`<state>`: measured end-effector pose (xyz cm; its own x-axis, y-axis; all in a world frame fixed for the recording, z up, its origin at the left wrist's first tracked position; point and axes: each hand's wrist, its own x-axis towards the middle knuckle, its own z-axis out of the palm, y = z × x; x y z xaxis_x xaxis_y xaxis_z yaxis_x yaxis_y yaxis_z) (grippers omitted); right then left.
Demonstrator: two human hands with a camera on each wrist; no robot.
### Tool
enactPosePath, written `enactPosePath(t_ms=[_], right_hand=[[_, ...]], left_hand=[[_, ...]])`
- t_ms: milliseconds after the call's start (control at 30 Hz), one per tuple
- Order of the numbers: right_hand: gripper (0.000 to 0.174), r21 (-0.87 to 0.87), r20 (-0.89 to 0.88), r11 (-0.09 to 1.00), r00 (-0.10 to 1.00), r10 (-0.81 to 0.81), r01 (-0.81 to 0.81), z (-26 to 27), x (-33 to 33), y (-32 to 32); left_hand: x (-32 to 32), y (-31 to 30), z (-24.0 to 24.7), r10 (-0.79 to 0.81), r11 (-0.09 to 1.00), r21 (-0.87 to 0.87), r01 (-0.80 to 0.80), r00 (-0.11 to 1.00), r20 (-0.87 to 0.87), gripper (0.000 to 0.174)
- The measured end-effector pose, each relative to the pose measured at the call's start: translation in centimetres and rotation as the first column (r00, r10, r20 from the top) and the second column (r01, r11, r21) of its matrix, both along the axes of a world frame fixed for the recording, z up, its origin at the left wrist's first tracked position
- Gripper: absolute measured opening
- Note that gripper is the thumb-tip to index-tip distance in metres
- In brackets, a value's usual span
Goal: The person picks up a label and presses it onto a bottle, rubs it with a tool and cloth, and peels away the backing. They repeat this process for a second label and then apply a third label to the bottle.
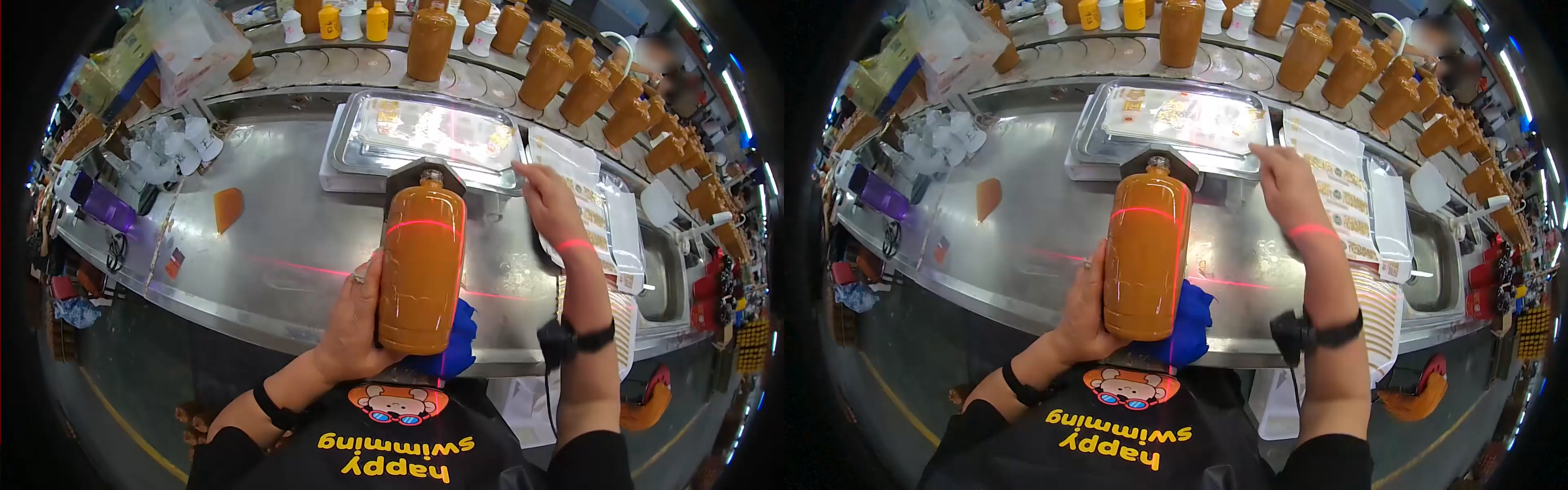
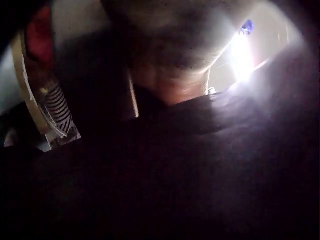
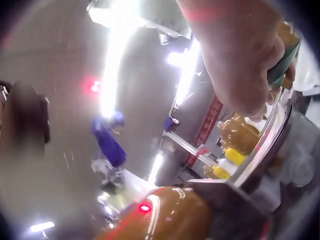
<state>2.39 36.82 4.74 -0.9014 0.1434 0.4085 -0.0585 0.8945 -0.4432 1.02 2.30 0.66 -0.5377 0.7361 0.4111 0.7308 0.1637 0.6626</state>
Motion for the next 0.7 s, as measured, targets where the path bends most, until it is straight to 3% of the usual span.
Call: enactPosePath(t_ms=[67,167,300,400,467,567,600,700], right_hand=[[0.039,0.262,0.060,0.955,0.985,-0.163,0.142,-1.7,-3.8,2.4],[0.041,0.414,0.270,0.891,0.911,-0.313,0.183,-0.6,-6.7,1.3],[0.038,0.498,0.360,0.862,0.882,-0.304,0.093,0.6,-6.3,2.4],[0.028,0.483,0.127,0.832,0.918,-0.374,0.272,-0.1,-6.8,5.0],[0.027,0.407,-0.138,0.817,0.912,-0.386,0.407,-2.1,-7.4,6.4],[0.036,0.057,0.211,0.815,0.791,-0.575,0.577,-5.0,-9.0,7.4],[0.038,-0.316,0.456,0.731,0.772,-0.442,0.605,-4.4,-8.8,7.2],[0.030,-0.690,0.263,0.541,0.863,-0.430,0.480,-5.1,-8.4,7.1]], left_hand=[[-0.2,0.3,0.0,0.003,1.000,0.005,-0.003,1.000,-0.014,0.109],[-0.3,0.1,-0.2,-0.009,1.000,0.007,0.009,1.000,0.010,0.110],[-0.4,0.1,0.0,-0.029,1.000,0.007,0.029,0.998,0.059,0.110],[-1.6,-0.3,-0.4,-0.032,0.999,0.024,0.031,0.998,0.055,0.109],[-1.8,-0.3,-0.3,-0.030,0.999,0.023,0.029,0.998,0.052,0.108],[-1.6,-0.2,0.0,-0.028,1.000,0.015,0.027,0.997,0.068,0.109],[-1.6,-0.1,0.1,-0.035,0.999,0.017,0.034,0.997,0.069,0.109],[-1.5,-0.2,0.1,-0.033,0.999,0.026,0.032,0.997,0.073,0.109]])
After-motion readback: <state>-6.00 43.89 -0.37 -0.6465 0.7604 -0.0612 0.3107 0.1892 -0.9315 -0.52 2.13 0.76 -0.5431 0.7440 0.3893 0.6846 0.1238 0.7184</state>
